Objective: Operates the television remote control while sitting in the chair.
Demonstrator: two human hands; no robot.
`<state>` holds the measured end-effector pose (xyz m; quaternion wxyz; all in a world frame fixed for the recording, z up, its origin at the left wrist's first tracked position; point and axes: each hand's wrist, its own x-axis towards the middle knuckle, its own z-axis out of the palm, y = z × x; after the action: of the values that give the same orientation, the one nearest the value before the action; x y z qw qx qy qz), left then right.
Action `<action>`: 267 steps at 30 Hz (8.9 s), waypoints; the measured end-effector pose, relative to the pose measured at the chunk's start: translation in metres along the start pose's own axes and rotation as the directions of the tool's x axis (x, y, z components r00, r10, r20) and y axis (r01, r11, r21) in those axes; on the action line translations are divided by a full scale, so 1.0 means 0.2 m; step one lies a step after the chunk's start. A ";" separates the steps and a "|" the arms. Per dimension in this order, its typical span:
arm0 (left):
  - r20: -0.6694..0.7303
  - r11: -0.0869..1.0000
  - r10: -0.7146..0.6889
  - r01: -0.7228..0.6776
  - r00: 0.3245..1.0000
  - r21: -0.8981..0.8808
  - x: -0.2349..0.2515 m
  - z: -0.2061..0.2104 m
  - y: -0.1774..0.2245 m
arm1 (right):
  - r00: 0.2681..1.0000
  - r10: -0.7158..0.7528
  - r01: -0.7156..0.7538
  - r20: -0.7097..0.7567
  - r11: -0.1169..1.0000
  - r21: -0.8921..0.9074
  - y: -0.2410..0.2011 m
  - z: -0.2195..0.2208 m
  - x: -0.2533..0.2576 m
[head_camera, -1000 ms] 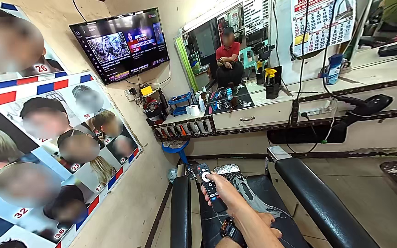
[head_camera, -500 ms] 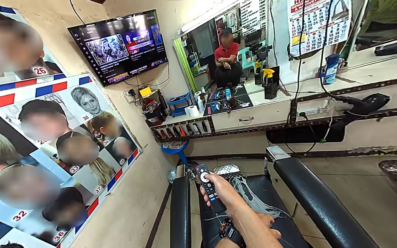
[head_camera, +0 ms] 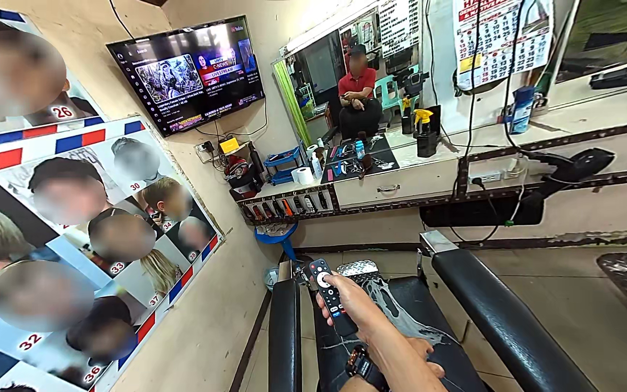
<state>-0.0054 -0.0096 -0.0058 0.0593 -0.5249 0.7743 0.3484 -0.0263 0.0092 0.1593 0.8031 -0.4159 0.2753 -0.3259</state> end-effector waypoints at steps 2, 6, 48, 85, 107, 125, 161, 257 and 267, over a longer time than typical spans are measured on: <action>0.000 1.000 0.001 -0.001 1.000 0.006 0.01 0.01 0.00 | 1.000 0.001 -0.001 0.004 1.000 0.001 0.00 0.00 0.00; -0.012 1.000 -0.012 0.012 1.000 -0.011 -0.02 -0.01 0.02 | 1.000 -0.008 0.008 0.005 1.000 -0.006 0.00 0.00 0.00; -0.027 1.000 0.008 -0.008 1.000 0.014 -0.02 -0.01 0.02 | 1.000 0.013 -0.014 -0.017 1.000 -0.016 0.01 0.00 0.00; -0.018 1.000 -0.005 0.005 1.000 0.017 -0.07 -0.04 0.08 | 0.999 -0.004 0.007 0.037 0.998 -0.064 0.02 0.01 0.01; 0.003 1.000 -0.004 0.004 1.000 -0.014 -0.10 -0.07 0.11 | 0.999 0.021 -0.019 0.040 0.998 -0.054 0.02 0.01 0.00; -0.002 1.000 -0.010 0.010 1.000 0.000 -0.07 -0.05 0.08 | 0.999 0.024 -0.023 0.028 0.999 -0.048 0.01 0.01 0.00; 0.065 1.000 -0.028 0.028 0.997 -0.005 -0.22 -0.18 0.24 | 1.000 0.027 -0.024 0.011 0.980 -0.198 0.02 0.02 0.02; 0.050 1.000 -0.009 0.009 0.999 -0.007 -0.21 -0.17 0.24 | 1.000 -0.025 0.025 0.007 0.998 -0.052 0.02 0.01 0.01; 0.061 0.999 0.016 -0.019 0.998 0.043 -0.19 -0.16 0.21 | 0.997 -0.081 0.078 -0.008 0.978 -0.194 0.02 0.02 0.00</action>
<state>-0.0166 0.0088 0.0558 0.0913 -0.5057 0.7842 0.3478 -0.0216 0.0134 0.1580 0.7431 -0.4998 0.2954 -0.3327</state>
